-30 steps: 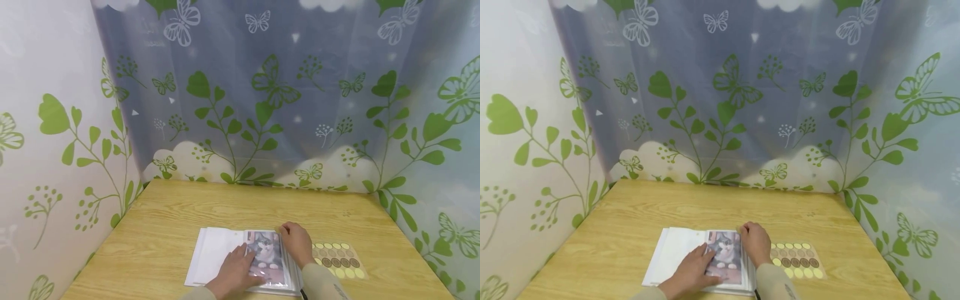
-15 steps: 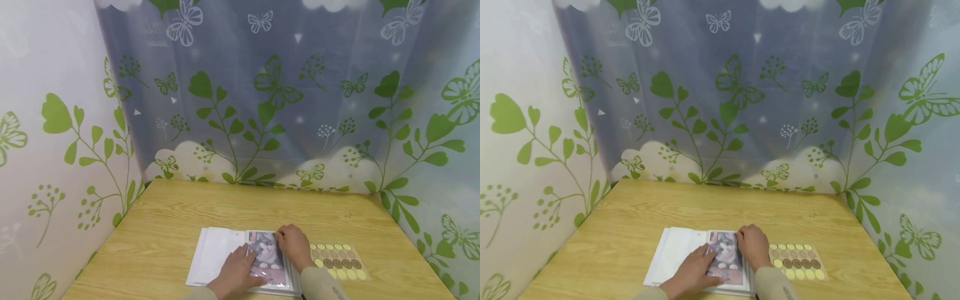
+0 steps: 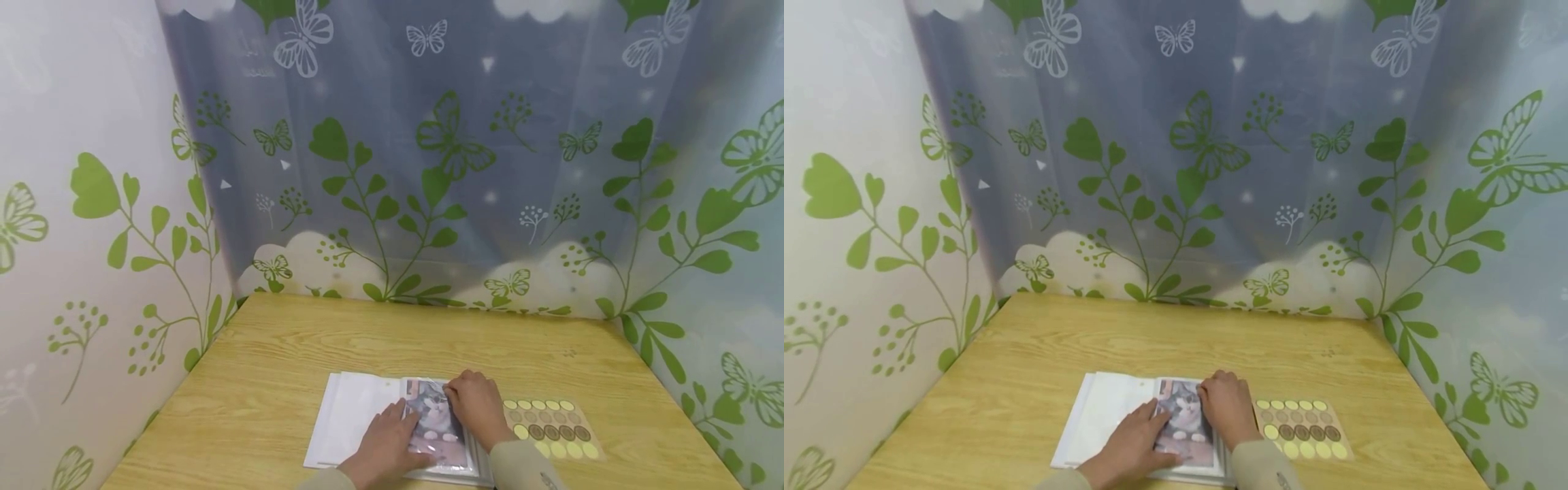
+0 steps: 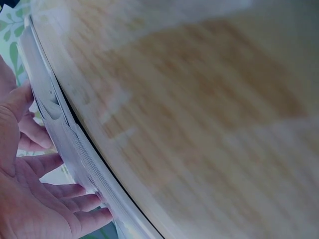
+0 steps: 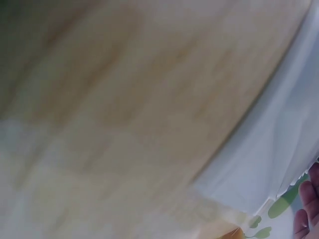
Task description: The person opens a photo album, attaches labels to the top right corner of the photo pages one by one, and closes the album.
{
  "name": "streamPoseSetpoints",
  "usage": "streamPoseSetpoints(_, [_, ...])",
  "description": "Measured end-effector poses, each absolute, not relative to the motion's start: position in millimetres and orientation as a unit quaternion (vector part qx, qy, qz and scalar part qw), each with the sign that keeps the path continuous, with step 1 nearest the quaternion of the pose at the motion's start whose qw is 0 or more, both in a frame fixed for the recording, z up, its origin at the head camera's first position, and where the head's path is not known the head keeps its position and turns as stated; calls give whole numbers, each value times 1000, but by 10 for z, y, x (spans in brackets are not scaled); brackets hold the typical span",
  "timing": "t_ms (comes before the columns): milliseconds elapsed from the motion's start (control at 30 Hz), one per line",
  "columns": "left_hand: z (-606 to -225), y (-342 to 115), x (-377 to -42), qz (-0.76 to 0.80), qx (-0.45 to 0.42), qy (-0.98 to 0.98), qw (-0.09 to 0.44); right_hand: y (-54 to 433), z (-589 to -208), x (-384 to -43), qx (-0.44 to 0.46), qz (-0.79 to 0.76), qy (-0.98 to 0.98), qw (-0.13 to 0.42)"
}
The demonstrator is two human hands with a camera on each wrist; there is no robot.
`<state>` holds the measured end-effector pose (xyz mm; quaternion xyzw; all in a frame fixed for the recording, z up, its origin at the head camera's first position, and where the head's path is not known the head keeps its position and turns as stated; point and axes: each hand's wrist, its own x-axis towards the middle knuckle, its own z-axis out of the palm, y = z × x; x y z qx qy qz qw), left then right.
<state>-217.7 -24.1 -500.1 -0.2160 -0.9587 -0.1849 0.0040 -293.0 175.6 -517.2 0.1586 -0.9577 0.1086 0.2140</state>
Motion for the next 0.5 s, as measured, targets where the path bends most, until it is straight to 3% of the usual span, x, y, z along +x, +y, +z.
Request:
streamPoseSetpoints(300, [-5010, -235, -2180, -191, -210, -959, -4, 1758, -5173, -2845, 177, 74, -957, 216])
streamPoseSetpoints(500, [-4995, -239, -2191, -187, -206, -960, -13, 1756, -5163, -2793, 202, 36, -962, 179])
